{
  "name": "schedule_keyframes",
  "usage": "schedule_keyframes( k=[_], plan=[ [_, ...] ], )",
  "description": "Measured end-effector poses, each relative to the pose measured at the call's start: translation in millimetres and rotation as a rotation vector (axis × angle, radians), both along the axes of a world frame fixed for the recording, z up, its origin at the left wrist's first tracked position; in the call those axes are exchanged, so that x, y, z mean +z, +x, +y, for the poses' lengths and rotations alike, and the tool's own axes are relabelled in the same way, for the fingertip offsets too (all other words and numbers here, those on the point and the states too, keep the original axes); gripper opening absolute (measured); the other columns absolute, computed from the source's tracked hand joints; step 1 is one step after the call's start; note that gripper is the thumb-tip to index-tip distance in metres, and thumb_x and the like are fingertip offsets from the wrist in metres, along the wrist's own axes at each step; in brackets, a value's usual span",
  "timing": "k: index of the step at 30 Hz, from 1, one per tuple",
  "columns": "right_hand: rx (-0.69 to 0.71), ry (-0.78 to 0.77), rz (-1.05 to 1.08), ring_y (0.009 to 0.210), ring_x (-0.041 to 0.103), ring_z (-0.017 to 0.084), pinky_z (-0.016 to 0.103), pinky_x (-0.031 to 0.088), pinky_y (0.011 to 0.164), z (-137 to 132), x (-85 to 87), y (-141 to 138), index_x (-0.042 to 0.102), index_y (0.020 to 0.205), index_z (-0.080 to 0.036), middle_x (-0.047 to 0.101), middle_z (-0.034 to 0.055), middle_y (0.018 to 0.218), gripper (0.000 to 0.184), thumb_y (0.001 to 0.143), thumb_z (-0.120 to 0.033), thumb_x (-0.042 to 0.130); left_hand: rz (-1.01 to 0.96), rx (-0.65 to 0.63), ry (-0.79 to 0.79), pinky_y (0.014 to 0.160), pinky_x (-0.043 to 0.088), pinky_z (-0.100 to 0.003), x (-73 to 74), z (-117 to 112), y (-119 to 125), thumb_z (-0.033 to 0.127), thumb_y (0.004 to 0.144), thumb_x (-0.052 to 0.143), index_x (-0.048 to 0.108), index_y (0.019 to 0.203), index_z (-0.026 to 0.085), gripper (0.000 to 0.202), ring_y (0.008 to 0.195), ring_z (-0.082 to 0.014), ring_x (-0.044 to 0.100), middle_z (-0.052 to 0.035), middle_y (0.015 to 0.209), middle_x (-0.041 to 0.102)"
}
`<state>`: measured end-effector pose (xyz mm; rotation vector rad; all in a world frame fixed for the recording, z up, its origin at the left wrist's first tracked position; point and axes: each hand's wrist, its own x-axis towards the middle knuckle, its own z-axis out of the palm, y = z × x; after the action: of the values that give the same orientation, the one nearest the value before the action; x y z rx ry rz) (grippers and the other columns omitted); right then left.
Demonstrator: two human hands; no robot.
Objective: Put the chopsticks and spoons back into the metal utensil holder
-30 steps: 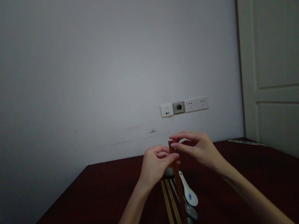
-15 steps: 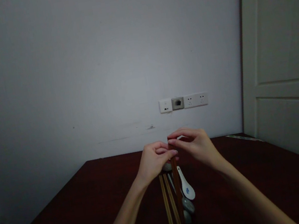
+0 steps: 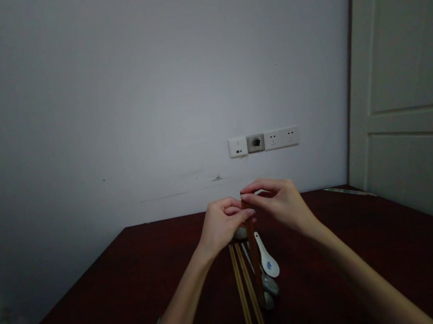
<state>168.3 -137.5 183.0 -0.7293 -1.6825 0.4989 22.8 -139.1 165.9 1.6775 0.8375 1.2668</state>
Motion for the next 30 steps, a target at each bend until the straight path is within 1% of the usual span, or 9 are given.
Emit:
schedule_keyframes(
  k=[6, 9, 11, 15, 17, 21, 24, 27, 30],
  plan=[
    [-0.040, -0.034, 0.049, 0.080, 0.063, 0.020, 0.032, 0.052, 0.068, 1, 1.0, -1, 0.068, 0.088, -0.017, 0.068, 0.0078, 0.089, 0.029, 0.069, -0.037, 0.060, -0.026, 0.029, -0.006, 0.055, 0.049, -0.025, 0.8, 6, -4, 0.031, 0.060, 0.071, 0.057, 0.069, 0.011, 0.026, 0.059, -0.0163, 0.063, -0.0054, 0.063, 0.066],
    [-0.044, -0.111, 0.081, 0.079, 0.063, 0.021, 0.035, 0.052, 0.071, 8, -3.9, 5, 0.068, 0.089, -0.015, 0.068, 0.0095, 0.088, 0.034, 0.067, -0.039, 0.061, -0.028, 0.048, 0.008, 0.054, 0.049, -0.025, 4.3, 8, -11, 0.032, 0.060, 0.070, 0.058, 0.069, 0.010, 0.026, 0.058, -0.0160, 0.063, -0.0063, 0.064, 0.066],
    [0.030, -0.229, 0.082, 0.076, 0.064, 0.020, 0.035, 0.052, 0.070, 15, -13.4, 7, 0.069, 0.086, -0.013, 0.069, 0.0099, 0.084, 0.034, 0.065, -0.040, 0.063, -0.034, 0.057, 0.016, 0.054, 0.050, -0.025, 6.5, 10, -16, 0.032, 0.060, 0.070, 0.058, 0.069, 0.010, 0.026, 0.058, -0.0161, 0.063, -0.0069, 0.064, 0.067],
    [0.281, -0.574, 0.069, 0.072, 0.064, 0.017, 0.033, 0.052, 0.068, 18, -38.9, 1, 0.069, 0.081, -0.012, 0.069, 0.0090, 0.078, 0.031, 0.064, -0.038, 0.065, -0.047, 0.048, 0.014, 0.057, 0.051, -0.027, 7.5, 12, -21, 0.032, 0.061, 0.070, 0.058, 0.069, 0.010, 0.026, 0.060, -0.0168, 0.063, -0.0077, 0.065, 0.067],
    [0.384, -0.657, 0.095, 0.071, 0.064, 0.016, 0.033, 0.052, 0.070, 13, -47.7, -4, 0.068, 0.082, -0.012, 0.069, 0.0084, 0.077, 0.030, 0.063, -0.035, 0.067, -0.051, 0.034, 0.008, 0.057, 0.051, -0.028, 6.5, 13, -22, 0.031, 0.061, 0.070, 0.058, 0.070, 0.010, 0.026, 0.059, -0.0169, 0.063, -0.0073, 0.064, 0.066],
    [0.478, -0.659, 0.143, 0.076, 0.063, 0.017, 0.034, 0.050, 0.073, 1, -52.1, -12, 0.067, 0.087, -0.012, 0.067, 0.0098, 0.085, 0.031, 0.063, -0.032, 0.068, -0.060, 0.032, 0.009, 0.055, 0.050, -0.027, 4.8, 12, -20, 0.030, 0.062, 0.069, 0.059, 0.070, 0.010, 0.024, 0.058, -0.0167, 0.063, -0.0073, 0.064, 0.066],
    [0.418, -0.624, 0.157, 0.074, 0.063, 0.016, 0.032, 0.050, 0.070, -1, -51.6, -15, 0.067, 0.085, -0.012, 0.067, 0.0093, 0.084, 0.033, 0.060, -0.034, 0.070, -0.073, 0.026, 0.007, 0.054, 0.050, -0.026, 4.2, 12, -20, 0.029, 0.063, 0.069, 0.058, 0.070, 0.010, 0.023, 0.057, -0.0160, 0.062, -0.0074, 0.064, 0.066],
    [0.330, -0.589, 0.147, 0.066, 0.061, 0.014, 0.029, 0.051, 0.063, 2, -53.5, -18, 0.067, 0.080, -0.012, 0.067, 0.0060, 0.076, 0.035, 0.057, -0.037, 0.071, -0.079, 0.014, 0.006, 0.054, 0.050, -0.027, 3.0, 14, -20, 0.028, 0.062, 0.069, 0.058, 0.069, 0.010, 0.023, 0.056, -0.0157, 0.062, -0.0069, 0.062, 0.066],
    [0.302, -0.561, 0.125, 0.060, 0.059, 0.012, 0.028, 0.051, 0.060, 5, -57.1, -19, 0.067, 0.077, -0.012, 0.064, 0.0026, 0.070, 0.034, 0.056, -0.038, 0.071, -0.070, 0.003, 0.009, 0.055, 0.050, -0.027, 1.1, 16, -20, 0.029, 0.063, 0.069, 0.058, 0.070, 0.009, 0.023, 0.057, -0.0158, 0.062, -0.0076, 0.064, 0.066]
  ],
)
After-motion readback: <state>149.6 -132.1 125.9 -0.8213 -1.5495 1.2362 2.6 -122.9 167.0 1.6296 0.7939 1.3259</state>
